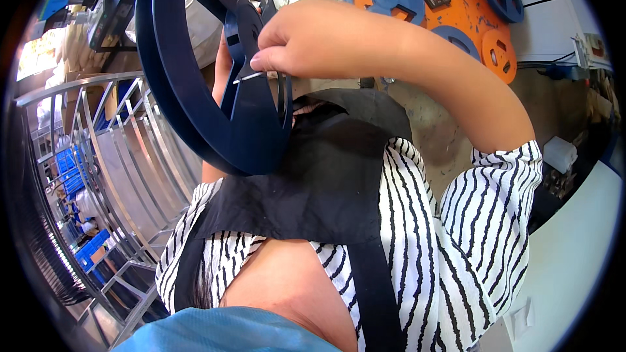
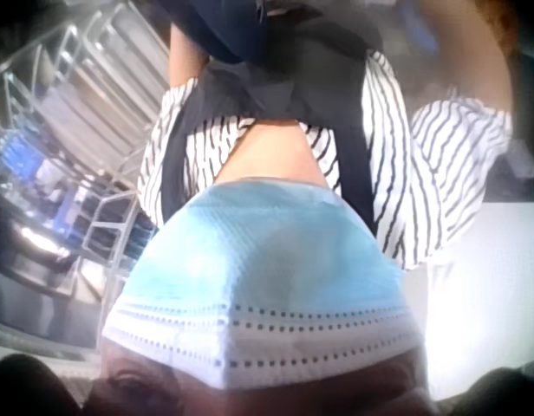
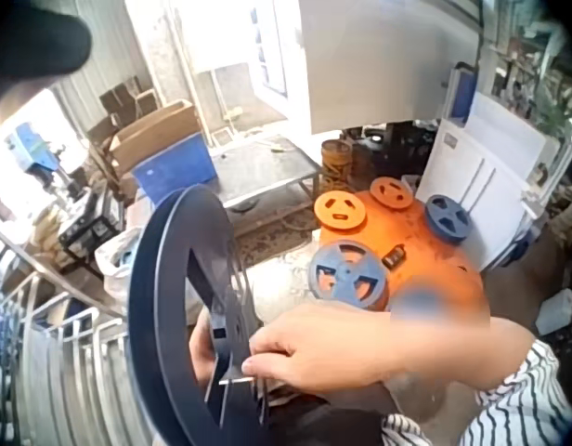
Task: The person repeatedly picks up blue plastic spools from a pile on the floor and places them onto a metal rack. They handle the spools one at a time, occasionally inspecting them before stacking them on the rack.
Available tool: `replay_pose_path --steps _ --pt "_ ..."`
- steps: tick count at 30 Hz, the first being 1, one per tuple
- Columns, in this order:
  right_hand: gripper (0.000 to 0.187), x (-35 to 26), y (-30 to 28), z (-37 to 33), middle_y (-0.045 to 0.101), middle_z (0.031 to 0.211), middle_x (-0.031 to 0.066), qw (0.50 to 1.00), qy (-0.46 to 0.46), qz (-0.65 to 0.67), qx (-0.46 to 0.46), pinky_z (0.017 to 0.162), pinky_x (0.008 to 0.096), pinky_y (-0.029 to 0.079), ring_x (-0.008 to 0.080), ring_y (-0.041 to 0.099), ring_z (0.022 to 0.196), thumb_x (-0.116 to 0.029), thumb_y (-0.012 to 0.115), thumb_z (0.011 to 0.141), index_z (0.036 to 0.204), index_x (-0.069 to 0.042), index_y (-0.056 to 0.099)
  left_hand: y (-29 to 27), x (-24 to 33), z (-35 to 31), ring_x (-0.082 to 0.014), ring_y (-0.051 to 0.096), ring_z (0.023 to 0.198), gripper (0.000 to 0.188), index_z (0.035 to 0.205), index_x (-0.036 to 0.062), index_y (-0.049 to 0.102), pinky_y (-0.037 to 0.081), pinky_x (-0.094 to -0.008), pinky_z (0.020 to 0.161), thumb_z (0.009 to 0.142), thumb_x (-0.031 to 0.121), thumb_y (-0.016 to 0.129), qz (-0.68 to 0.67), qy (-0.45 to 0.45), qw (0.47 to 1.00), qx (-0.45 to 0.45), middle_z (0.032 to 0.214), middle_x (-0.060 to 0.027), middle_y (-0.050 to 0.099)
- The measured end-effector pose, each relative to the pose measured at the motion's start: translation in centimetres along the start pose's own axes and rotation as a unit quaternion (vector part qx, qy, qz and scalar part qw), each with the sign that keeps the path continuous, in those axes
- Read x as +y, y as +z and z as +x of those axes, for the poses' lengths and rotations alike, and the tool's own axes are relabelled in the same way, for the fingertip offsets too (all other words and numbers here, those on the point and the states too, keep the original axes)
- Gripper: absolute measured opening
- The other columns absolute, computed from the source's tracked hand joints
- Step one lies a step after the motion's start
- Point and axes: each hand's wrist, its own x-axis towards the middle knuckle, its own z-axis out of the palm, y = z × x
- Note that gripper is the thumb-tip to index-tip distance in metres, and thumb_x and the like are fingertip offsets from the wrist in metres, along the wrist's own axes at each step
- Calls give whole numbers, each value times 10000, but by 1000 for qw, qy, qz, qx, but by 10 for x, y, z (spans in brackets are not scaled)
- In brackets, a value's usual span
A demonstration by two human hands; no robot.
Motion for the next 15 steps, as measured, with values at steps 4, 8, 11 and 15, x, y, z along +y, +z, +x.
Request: replay_pose_path --steps 4,8,11,15 --pt "283 -10 -4 -19 553 651 46 999 8 50 -15 577 280 419 124 513 603 -263 596 887 791 3 616 8 -6 -6 -229 484 1172 830 1389 95 400 462 -340 924 675 95 823 -104 -17 994 10 1252 -93 474" --pt "291 36 -13 -26 497 662 -47 951 18 274 139 499 190 333 21 424 565 -359 587 907 812 -83 587 11 -17 4 -211 533 1123 829 1441 36 283 472 -370 927 755 20 748 -123 -61 991 2 1184 -110 536" --pt "293 96 1 -35 431 663 -72 885 47 380 265 468 154 267 -14 344 537 -394 601 909 876 -112 526 10 -25 12 -200 541 1114 847 1462 36 243 468 -374 931 770 2 731 -205 -64 974 -68 1179 -111 546" --pt "361 124 50 -54 509 789 -16 783 0 467 412 467 146 255 12 360 525 -332 705 842 1014 -59 545 51 -21 31 -202 540 1079 916 1493 119 234 479 -364 897 738 -4 738 8 -35 999 39 1184 -99 527"
